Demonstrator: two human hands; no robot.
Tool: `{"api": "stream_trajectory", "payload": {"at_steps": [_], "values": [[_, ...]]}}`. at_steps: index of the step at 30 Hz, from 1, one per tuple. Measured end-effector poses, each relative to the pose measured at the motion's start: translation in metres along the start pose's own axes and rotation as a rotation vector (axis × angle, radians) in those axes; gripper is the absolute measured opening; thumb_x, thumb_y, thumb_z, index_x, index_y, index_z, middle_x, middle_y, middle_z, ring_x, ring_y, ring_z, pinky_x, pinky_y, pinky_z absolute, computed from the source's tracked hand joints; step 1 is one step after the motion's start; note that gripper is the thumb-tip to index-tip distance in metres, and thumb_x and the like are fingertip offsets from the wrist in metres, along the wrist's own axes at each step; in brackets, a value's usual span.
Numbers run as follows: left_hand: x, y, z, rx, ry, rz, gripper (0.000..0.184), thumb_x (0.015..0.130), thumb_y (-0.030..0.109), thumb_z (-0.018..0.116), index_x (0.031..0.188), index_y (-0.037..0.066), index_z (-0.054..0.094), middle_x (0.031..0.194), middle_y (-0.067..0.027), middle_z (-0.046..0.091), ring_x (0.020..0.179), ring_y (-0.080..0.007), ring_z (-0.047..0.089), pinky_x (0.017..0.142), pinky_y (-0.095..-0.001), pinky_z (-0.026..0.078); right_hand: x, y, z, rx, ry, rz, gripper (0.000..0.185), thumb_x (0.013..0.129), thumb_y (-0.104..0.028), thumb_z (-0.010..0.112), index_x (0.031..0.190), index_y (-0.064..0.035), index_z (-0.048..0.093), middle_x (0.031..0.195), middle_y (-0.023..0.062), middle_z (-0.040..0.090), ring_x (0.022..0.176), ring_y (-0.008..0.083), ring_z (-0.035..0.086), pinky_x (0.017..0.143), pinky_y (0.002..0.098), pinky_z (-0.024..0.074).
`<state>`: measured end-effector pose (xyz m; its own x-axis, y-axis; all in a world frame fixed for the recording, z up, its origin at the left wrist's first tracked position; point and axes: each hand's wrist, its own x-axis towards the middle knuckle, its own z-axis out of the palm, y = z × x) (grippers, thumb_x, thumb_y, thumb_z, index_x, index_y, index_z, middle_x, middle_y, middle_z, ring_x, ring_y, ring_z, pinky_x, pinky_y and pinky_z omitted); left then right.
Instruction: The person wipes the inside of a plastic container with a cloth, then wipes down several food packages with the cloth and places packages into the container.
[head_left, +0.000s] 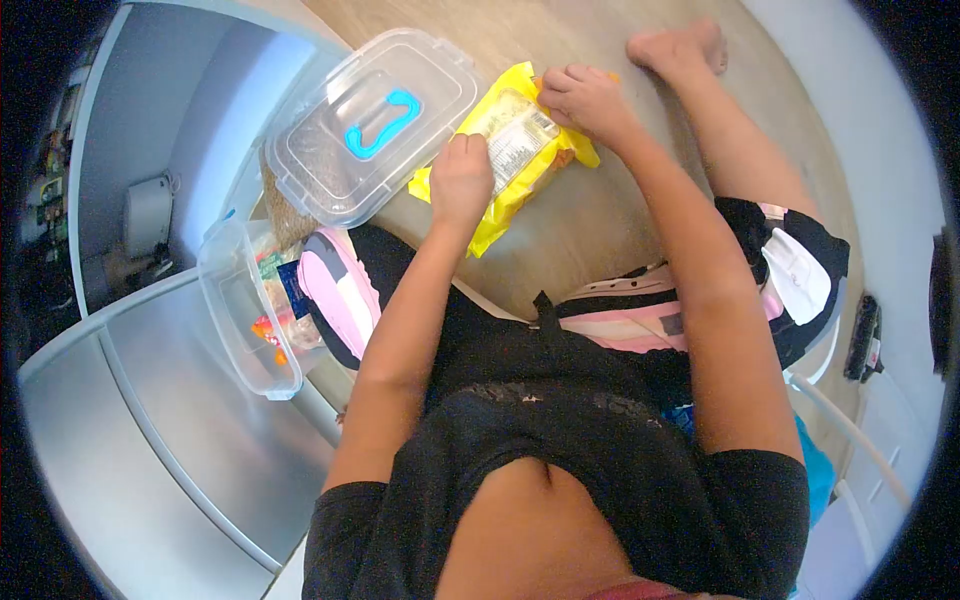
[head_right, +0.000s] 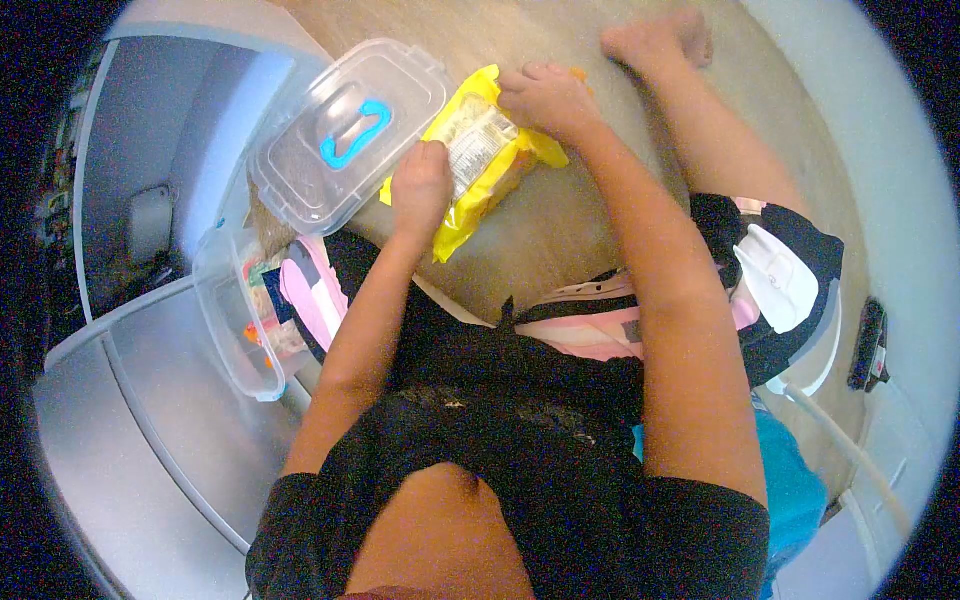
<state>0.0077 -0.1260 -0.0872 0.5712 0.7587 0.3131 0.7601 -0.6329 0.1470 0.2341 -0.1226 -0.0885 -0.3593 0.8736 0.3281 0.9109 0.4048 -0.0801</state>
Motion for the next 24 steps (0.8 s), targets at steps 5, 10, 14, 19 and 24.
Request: {"api": "stream_trajectory", "payload": {"at_steps": [5, 10, 14, 19, 24], "values": [[0.002, -0.007, -0.001, -0.117, -0.024, -0.153, 0.006, 0.073, 0.008, 0.055, 0.072, 0.005, 0.051, 0.071, -0.0154, 0.052, 0.067, -0.0321, 0.054, 0.061, -0.0427, 0.044, 0.015, 0.006, -0.006, 0.071, -0.146, -0.136, 0.007, 0.072, -0.018, 0.058, 0.077, -0.0126, 0.058, 0.085, 0.0016, 0.050, 0.078, 0.0198, 0.050, 0.069, 0.0310, 0.0437], [0.022, 0.003, -0.006, -0.151, 0.101, 0.069, 0.015, 0.074, 0.009, 0.055, 0.088, 0.004, 0.055, 0.080, -0.0120, 0.053, 0.073, -0.0281, 0.054, 0.063, -0.0395, 0.045, 0.022, 0.009, -0.015, 0.238, -0.171, -0.120, 0.008, 0.073, -0.017, 0.057, 0.073, -0.0087, 0.058, 0.082, 0.0042, 0.050, 0.076, 0.0225, 0.050, 0.069, 0.0328, 0.0434], [0.037, 0.017, -0.001, -0.103, 0.119, 0.203, 0.022, 0.073, 0.009, 0.052, 0.095, 0.005, 0.055, 0.083, -0.0081, 0.052, 0.075, -0.0225, 0.054, 0.063, -0.0331, 0.046, 0.016, 0.010, -0.015, 0.252, -0.163, -0.054, 0.010, 0.074, -0.017, 0.056, 0.073, -0.0077, 0.058, 0.081, 0.0049, 0.050, 0.076, 0.0231, 0.049, 0.069, 0.0336, 0.0430], [0.051, 0.022, 0.008, -0.100, 0.020, 0.220, 0.021, 0.073, 0.009, 0.053, 0.093, 0.006, 0.056, 0.080, -0.0077, 0.052, 0.074, -0.0232, 0.055, 0.061, -0.0340, 0.048, 0.008, 0.013, -0.011, 0.219, -0.121, -0.011, 0.011, 0.074, -0.017, 0.056, 0.072, -0.0069, 0.058, 0.079, 0.0050, 0.050, 0.076, 0.0234, 0.050, 0.069, 0.0343, 0.0428], [0.062, 0.014, -0.001, -0.119, -0.044, 0.176, 0.015, 0.072, 0.008, 0.054, 0.085, 0.006, 0.059, 0.076, -0.0109, 0.055, 0.070, -0.0253, 0.057, 0.062, -0.0361, 0.048, 0.013, 0.016, -0.010, 0.262, -0.091, -0.022, 0.012, 0.074, -0.017, 0.056, 0.069, -0.0061, 0.056, 0.079, 0.0057, 0.050, 0.077, 0.0236, 0.050, 0.070, 0.0348, 0.0426]]}}
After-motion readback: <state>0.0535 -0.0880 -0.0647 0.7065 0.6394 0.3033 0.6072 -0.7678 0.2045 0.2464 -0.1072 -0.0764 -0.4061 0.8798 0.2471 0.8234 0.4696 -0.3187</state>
